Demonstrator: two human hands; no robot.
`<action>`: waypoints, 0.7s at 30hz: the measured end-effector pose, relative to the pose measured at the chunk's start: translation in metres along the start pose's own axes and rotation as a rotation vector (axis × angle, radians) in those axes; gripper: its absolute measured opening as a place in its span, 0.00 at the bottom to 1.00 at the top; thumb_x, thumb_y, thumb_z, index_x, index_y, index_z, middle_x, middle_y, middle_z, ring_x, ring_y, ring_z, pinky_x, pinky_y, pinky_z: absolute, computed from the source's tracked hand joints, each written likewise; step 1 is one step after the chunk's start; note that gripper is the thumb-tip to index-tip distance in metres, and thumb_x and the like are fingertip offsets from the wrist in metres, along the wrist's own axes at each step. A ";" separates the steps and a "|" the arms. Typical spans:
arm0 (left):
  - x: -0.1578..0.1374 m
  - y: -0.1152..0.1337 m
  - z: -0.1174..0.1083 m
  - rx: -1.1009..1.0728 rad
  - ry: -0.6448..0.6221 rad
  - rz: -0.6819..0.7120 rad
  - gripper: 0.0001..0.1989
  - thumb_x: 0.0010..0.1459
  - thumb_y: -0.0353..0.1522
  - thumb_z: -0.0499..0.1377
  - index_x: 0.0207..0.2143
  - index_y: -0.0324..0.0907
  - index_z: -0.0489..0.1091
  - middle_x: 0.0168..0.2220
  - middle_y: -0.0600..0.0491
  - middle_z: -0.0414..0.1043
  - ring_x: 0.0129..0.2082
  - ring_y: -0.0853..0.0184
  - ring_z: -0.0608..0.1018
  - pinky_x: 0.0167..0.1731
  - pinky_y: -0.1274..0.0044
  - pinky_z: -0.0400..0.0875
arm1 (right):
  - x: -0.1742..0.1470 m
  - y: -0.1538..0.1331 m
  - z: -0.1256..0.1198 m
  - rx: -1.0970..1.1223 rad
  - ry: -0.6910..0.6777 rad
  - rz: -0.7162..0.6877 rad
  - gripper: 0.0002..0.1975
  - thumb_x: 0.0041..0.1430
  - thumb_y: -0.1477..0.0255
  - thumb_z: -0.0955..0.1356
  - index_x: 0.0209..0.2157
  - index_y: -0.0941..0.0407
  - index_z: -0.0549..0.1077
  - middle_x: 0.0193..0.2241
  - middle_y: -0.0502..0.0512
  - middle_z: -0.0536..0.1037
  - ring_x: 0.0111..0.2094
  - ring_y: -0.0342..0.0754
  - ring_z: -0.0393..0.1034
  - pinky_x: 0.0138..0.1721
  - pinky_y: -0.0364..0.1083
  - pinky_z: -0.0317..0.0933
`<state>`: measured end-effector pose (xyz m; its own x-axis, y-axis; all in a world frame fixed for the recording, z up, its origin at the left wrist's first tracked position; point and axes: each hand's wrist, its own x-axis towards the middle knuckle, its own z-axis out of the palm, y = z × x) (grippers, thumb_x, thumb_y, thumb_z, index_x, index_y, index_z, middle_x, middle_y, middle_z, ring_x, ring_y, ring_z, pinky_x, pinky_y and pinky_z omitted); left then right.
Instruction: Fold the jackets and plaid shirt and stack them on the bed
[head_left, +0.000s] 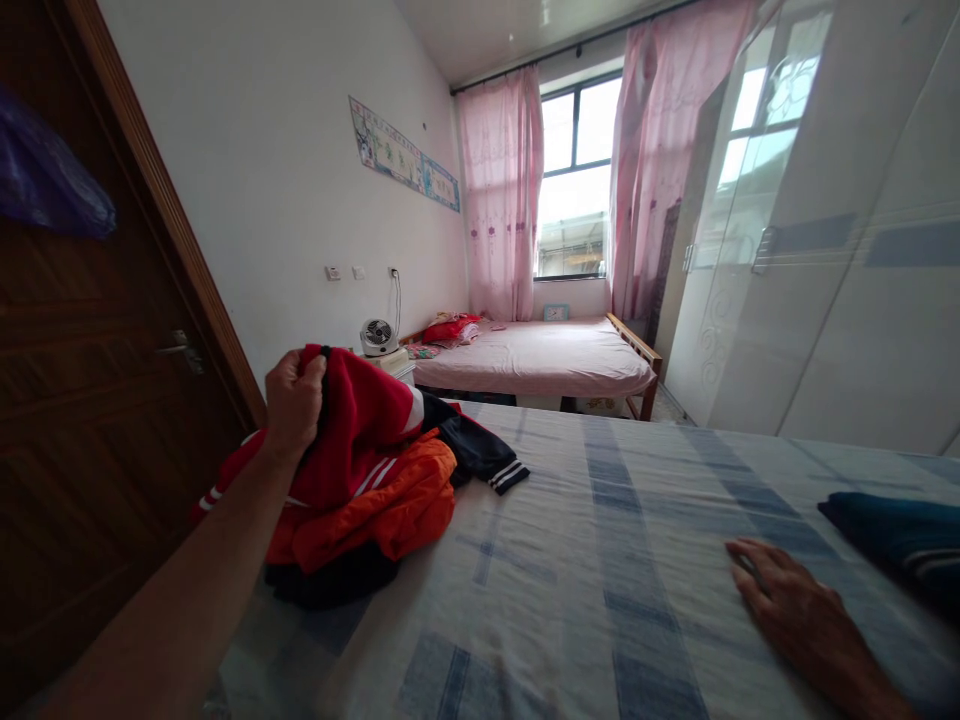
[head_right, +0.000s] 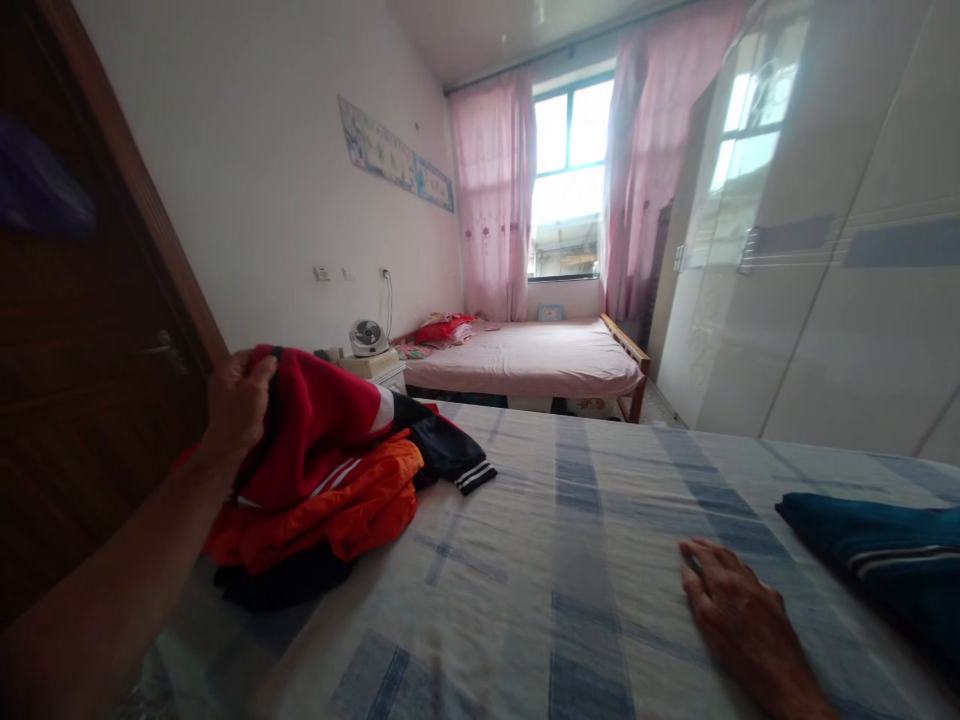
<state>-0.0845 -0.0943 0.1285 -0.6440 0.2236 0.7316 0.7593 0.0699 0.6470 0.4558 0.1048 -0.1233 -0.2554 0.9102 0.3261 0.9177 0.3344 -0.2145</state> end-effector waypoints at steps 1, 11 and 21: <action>0.004 0.010 0.000 -0.046 0.027 0.009 0.14 0.56 0.40 0.50 0.38 0.41 0.69 0.31 0.56 0.72 0.31 0.68 0.74 0.31 0.77 0.71 | 0.000 -0.001 -0.001 0.008 0.006 -0.001 0.29 0.58 0.61 0.50 0.49 0.55 0.72 0.54 0.60 0.70 0.55 0.54 0.64 0.47 0.54 0.62; -0.101 0.125 0.004 -0.530 -0.583 0.238 0.06 0.60 0.36 0.55 0.36 0.44 0.68 0.30 0.57 0.70 0.27 0.72 0.72 0.28 0.79 0.70 | -0.001 -0.008 -0.012 0.069 0.019 0.009 0.24 0.56 0.62 0.53 0.45 0.52 0.74 0.52 0.61 0.72 0.53 0.57 0.66 0.47 0.56 0.63; -0.287 0.096 0.020 -0.523 -1.311 0.999 0.09 0.64 0.34 0.51 0.39 0.43 0.69 0.38 0.53 0.76 0.36 0.71 0.77 0.37 0.83 0.69 | -0.009 -0.022 -0.023 -0.028 -0.026 -0.018 0.24 0.59 0.66 0.53 0.50 0.59 0.70 0.54 0.61 0.70 0.54 0.54 0.65 0.48 0.53 0.62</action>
<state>0.1748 -0.1321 -0.0239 0.7192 0.5782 0.3852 0.5067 -0.8158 0.2786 0.4449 0.0841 -0.1006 -0.2793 0.9104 0.3052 0.9211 0.3438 -0.1826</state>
